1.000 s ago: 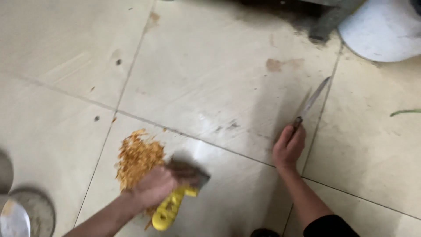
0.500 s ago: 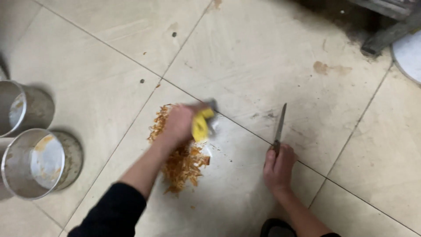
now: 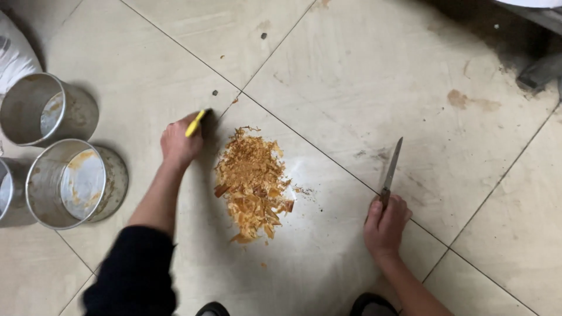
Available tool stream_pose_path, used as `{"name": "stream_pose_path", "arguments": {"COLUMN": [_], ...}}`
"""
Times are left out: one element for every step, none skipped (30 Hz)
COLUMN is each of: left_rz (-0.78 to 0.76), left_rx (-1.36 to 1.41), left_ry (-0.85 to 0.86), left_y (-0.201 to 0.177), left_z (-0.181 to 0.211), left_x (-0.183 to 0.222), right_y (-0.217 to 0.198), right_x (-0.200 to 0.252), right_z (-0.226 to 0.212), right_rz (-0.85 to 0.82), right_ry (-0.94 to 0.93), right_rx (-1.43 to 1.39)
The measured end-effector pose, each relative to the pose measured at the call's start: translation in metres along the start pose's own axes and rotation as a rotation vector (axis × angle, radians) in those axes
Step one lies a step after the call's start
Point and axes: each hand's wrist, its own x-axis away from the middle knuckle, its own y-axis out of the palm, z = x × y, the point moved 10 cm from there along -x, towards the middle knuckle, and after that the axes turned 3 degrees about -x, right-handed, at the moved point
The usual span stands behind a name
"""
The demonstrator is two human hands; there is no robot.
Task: Scraping burnt residue from a baking plate onto the floor, then using a scraper and knife to collect the debris for disposal.
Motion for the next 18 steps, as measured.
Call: {"name": "stream_pose_path", "arguments": {"left_rz": [0.073, 0.076, 0.057, 0.038, 0.041, 0.093, 0.144, 0.145, 0.122, 0.097, 0.097, 0.061, 0.027, 0.030, -0.145, -0.308, -0.306, -0.165], "left_rx": [-0.074, -0.073, -0.033, 0.007, 0.002, -0.091, -0.181, -0.184, -0.205, -0.226, -0.224, -0.127, -0.031, -0.030, 0.292, 0.602, 0.605, 0.289], "left_ry": [-0.145, -0.144, -0.094, -0.045, -0.047, 0.120, 0.287, 0.285, 0.398, 0.510, 0.507, 0.547, 0.582, 0.576, 0.100, -0.389, -0.396, -0.297], "left_y": [-0.001, -0.012, -0.018, -0.025, -0.014, -0.008, 0.002, -0.003, -0.002, 0.000, -0.002, -0.002, -0.003, -0.016, -0.014, 0.000, 0.001, -0.017], "left_z": [-0.017, 0.019, 0.057, 0.095, 0.110, 0.142, 0.174, 0.180, 0.198, 0.215, 0.207, 0.203, 0.197, 0.182, 0.124, 0.070, 0.047, 0.024], "left_x": [-0.013, 0.001, 0.023, 0.045, 0.065, 0.086, 0.112, 0.129, 0.150, 0.172, 0.179, 0.187, 0.196, 0.184, 0.159, 0.159, 0.159, 0.153], "right_y": [0.000, 0.001, 0.001, 0.000, 0.000, 0.000, -0.001, 0.000, 0.000, -0.001, -0.004, -0.004, -0.003, 0.000, 0.001, 0.002, 0.006, 0.010], "right_x": [-0.001, -0.008, -0.006, -0.004, -0.004, -0.005, -0.005, -0.004, -0.004, -0.004, -0.005, -0.004, -0.006, -0.006, -0.005, -0.003, -0.003, -0.002], "right_z": [0.002, 0.000, -0.003, -0.006, -0.007, -0.008, -0.007, -0.009, -0.009, -0.008, -0.011, -0.013, -0.015, -0.012, -0.008, -0.004, 0.002, 0.008], "right_rz": [0.004, 0.007, 0.002, -0.003, -0.003, -0.013, -0.024, -0.024, -0.028, -0.031, -0.034, -0.054, -0.075, -0.079, -0.066, -0.053, -0.059, -0.064], "right_ry": [0.002, -0.001, 0.000, 0.001, 0.000, 0.006, 0.011, 0.010, 0.012, 0.015, 0.012, 0.019, 0.024, 0.018, 0.018, 0.019, 0.014, 0.011], "right_rx": [0.005, 0.005, 0.012, 0.019, 0.013, 0.023, 0.036, 0.033, 0.023, 0.013, 0.015, 0.019, 0.021, 0.021, 0.029, 0.037, 0.036, 0.076]}}
